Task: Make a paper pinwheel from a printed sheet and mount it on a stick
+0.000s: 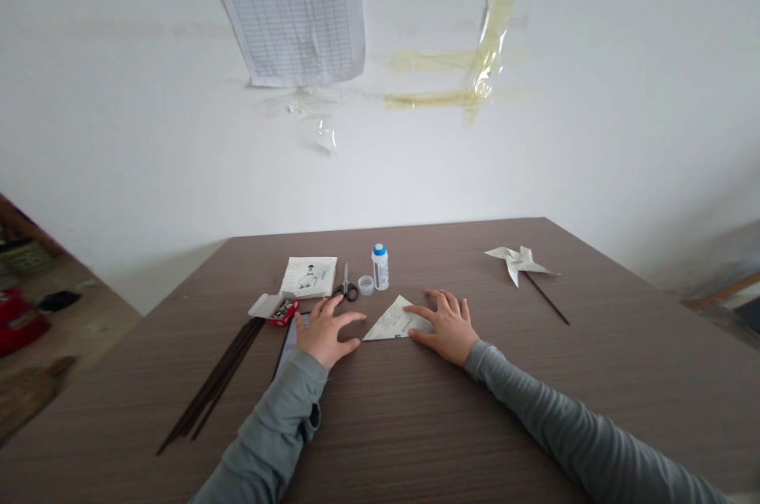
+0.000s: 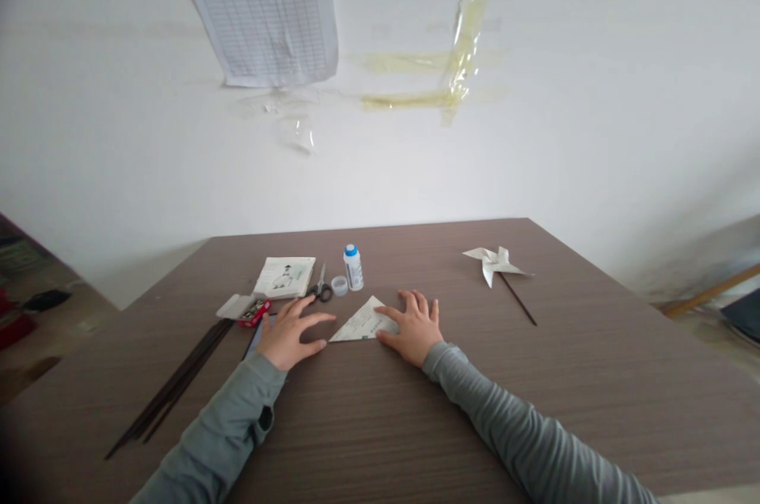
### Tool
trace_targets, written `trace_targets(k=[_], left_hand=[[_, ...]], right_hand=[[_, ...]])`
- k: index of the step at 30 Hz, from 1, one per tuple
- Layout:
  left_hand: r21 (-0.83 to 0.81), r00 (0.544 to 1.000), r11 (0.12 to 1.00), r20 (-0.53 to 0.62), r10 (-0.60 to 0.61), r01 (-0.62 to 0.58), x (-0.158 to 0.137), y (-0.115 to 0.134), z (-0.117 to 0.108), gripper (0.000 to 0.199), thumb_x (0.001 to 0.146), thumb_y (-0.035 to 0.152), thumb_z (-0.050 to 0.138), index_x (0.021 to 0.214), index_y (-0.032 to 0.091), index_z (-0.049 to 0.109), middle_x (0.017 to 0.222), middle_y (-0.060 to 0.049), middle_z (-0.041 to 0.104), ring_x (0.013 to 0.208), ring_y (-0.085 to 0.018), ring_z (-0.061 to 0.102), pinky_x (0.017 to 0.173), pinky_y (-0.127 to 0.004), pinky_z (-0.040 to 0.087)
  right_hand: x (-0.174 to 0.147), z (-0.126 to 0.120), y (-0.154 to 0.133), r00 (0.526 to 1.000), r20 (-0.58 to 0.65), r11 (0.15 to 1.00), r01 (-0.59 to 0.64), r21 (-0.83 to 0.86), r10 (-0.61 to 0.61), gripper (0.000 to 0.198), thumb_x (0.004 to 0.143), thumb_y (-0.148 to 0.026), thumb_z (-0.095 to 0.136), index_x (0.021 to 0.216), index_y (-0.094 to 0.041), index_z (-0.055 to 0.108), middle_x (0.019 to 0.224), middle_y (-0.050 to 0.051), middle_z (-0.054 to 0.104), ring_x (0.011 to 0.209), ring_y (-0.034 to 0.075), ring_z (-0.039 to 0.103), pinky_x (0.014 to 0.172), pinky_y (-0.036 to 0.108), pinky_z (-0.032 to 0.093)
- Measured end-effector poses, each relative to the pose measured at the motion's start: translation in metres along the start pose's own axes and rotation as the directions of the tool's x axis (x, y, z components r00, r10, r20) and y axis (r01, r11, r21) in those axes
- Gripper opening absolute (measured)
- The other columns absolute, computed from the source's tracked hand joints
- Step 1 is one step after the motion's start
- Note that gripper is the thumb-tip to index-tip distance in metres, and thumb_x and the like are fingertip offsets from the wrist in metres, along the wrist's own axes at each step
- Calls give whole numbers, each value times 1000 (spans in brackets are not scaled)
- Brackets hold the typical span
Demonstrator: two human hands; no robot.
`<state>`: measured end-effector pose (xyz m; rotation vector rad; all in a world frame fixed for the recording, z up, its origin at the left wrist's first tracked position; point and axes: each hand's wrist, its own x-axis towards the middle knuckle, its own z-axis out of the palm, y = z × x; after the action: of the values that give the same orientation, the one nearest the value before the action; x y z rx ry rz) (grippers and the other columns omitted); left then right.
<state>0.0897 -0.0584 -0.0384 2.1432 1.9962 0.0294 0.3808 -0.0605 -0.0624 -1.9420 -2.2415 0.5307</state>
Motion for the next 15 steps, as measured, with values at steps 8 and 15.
trace_targets(k=[8,15], left_hand=[[-46,984,996,-168,64,-73,3,-15,10,64,107,27,87,166,53,92,199,-7,70,189,-52,54,154,-89,41],[-75,976,986,-173,133,-148,0,21,20,55,119,35,77,172,47,89,195,-8,73,187,-45,57,155,-81,44]], right_hand=[[1,3,5,1000,-6,1000,5,6,-5,62,120,-61,83,181,-58,77,208,7,52,199,51,33,159,86,22],[1,3,4,999,-28,1000,29,11,-29,61,120,-56,85,180,-56,79,205,9,57,195,50,40,158,89,25]])
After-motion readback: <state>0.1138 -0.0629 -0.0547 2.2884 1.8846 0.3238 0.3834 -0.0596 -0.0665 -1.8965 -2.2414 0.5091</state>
